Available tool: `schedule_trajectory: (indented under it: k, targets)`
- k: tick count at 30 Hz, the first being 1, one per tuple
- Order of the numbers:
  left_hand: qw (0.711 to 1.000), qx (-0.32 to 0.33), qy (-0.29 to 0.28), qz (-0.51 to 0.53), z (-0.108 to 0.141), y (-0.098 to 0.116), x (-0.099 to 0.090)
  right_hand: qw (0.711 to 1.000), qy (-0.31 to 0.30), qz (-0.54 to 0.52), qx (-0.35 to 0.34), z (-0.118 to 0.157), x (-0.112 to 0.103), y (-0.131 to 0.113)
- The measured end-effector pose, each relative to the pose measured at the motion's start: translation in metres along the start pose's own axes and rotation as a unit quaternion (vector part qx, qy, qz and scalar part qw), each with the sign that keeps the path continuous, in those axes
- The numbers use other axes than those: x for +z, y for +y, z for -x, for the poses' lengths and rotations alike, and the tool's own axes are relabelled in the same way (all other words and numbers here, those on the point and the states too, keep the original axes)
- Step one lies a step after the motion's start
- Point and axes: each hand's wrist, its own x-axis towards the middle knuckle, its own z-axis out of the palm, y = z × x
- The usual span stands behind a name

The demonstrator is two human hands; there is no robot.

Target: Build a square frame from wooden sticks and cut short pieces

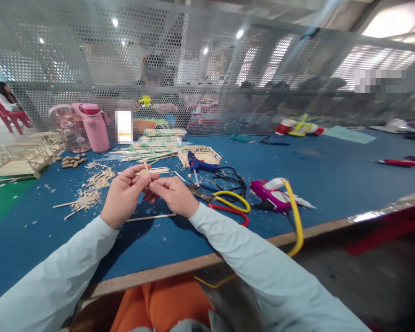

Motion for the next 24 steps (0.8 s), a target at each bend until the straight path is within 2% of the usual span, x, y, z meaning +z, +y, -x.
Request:
schedule_trajectory:
  k: [6,19,22,24]
  targets:
    - [0.999,0.006,0.018,-0.036,-0.0005,-0.0005,-0.0002,1.0,-0.005,0.012,-0.013,-0.0011,-0.0002,0.003]
    - [0.998,-0.04,-0.031,-0.036,-0.0004,0.0074,0.0002,0.994,0.028,0.09,-0.055,0.0001,0.0017,0.0024]
    - [0.999,-0.05,-0.018,0.006,-0.0019,0.0049,-0.0014,0.997,0.007,0.065,-0.044,-0.0006,0.0,0.0016]
    - [0.996,-0.067,0.012,0.055,-0.0034,0.0037,-0.0023,0.999,-0.005,0.037,-0.025,-0.0008,-0.0014,-0.0003]
